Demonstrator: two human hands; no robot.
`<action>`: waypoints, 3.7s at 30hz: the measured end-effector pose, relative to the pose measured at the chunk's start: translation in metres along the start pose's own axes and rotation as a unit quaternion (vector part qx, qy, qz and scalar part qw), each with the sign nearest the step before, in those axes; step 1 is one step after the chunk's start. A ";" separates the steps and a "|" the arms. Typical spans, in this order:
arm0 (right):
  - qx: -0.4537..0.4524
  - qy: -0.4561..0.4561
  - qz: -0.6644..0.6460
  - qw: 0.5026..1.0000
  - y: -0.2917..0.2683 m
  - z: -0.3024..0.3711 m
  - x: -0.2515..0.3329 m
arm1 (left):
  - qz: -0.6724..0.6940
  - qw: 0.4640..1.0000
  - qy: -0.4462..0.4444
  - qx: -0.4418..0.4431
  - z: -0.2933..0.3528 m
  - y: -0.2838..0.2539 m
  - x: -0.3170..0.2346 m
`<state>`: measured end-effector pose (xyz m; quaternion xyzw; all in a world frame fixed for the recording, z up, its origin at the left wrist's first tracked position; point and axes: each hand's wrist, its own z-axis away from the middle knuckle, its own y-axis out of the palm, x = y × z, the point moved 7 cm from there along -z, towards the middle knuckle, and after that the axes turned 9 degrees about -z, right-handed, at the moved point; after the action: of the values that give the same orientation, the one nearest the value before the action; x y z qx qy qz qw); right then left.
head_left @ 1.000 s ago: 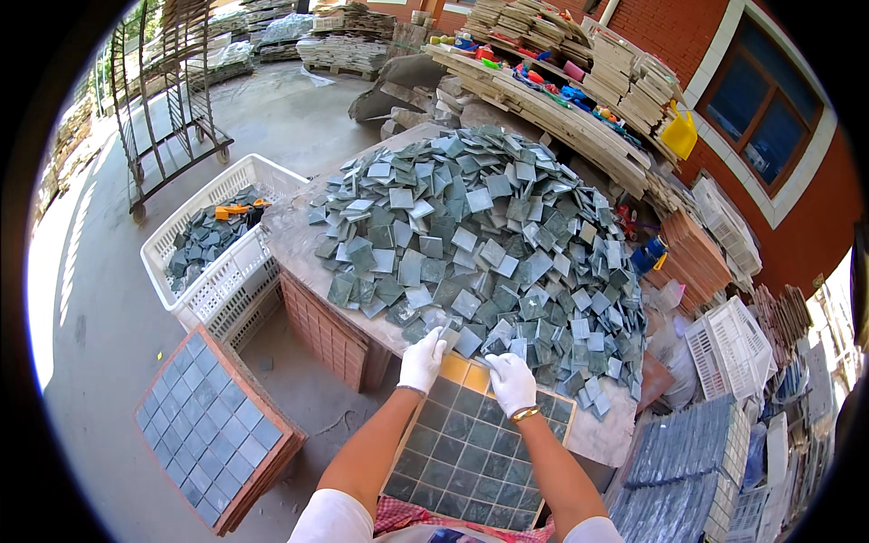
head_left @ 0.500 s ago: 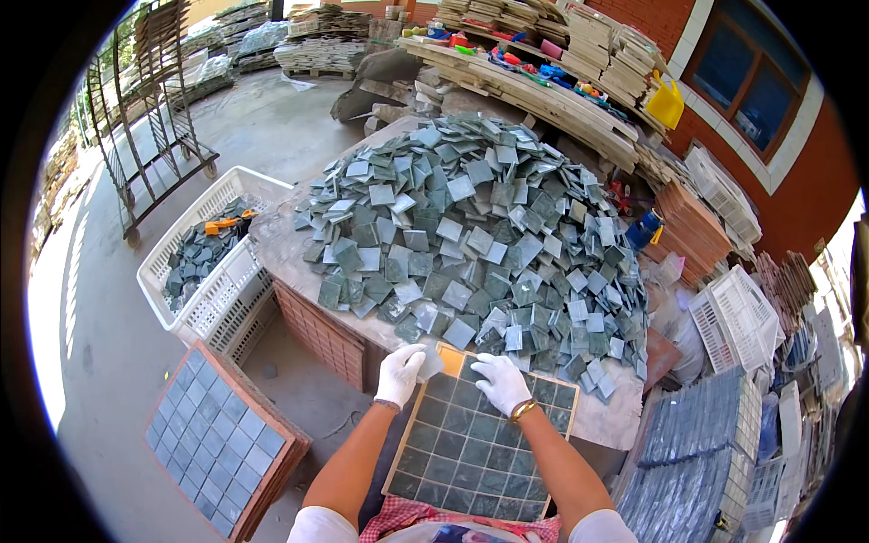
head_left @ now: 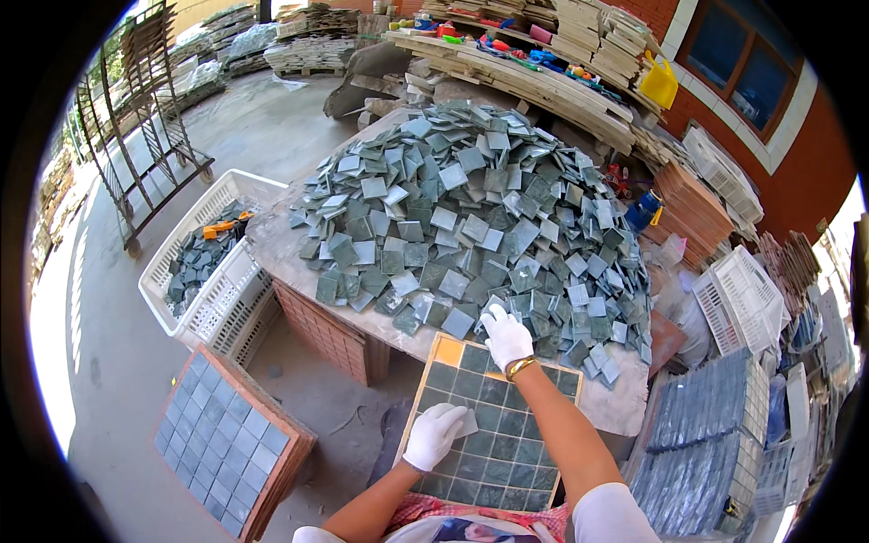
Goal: The person places small square tiles one by one onto a yellow grid board, arranging them in a pattern. The person picks tiles from a large pile on the table and positions them into the grid cells.
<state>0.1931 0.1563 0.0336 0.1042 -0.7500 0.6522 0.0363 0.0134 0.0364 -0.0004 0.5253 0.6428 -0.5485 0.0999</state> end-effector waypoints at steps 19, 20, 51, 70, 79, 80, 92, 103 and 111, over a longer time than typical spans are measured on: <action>-0.049 0.050 -0.276 0.959 0.034 0.008 0.022 | -0.011 1.000 0.011 0.009 0.001 0.003 0.000; -0.034 0.038 -0.256 0.965 0.035 0.010 0.028 | -0.015 1.000 0.012 0.010 0.001 0.003 -0.001; -0.019 -0.054 0.023 0.998 0.014 0.088 -0.007 | -0.056 0.998 0.020 -0.010 0.000 0.003 -0.008; 0.005 -0.211 0.067 0.975 0.001 0.084 -0.044 | -0.087 0.996 0.027 -0.008 -0.002 0.008 -0.014; -0.091 -0.078 -0.074 0.990 -0.059 0.044 -0.071 | -0.095 0.995 0.014 -0.007 -0.001 0.007 -0.011; -0.003 -0.139 -0.066 0.988 -0.037 0.047 -0.048 | -0.094 0.995 0.013 -0.001 -0.001 0.008 -0.009; -0.111 0.061 -0.080 0.989 0.033 0.099 0.017 | -0.105 0.994 0.018 -0.003 -0.001 0.008 -0.014; -0.051 -0.002 -0.061 0.997 0.016 0.141 -0.007 | -0.106 0.992 0.060 0.017 -0.003 0.009 -0.018; -0.117 0.241 -0.022 0.963 -0.010 0.201 -0.108 | -0.108 0.992 0.063 0.012 0.001 0.007 -0.019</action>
<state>0.3170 -0.0313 -0.0070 -0.0447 -0.7875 0.5650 0.2422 0.0268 0.0237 0.0086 0.4875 0.6942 -0.5294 -0.0069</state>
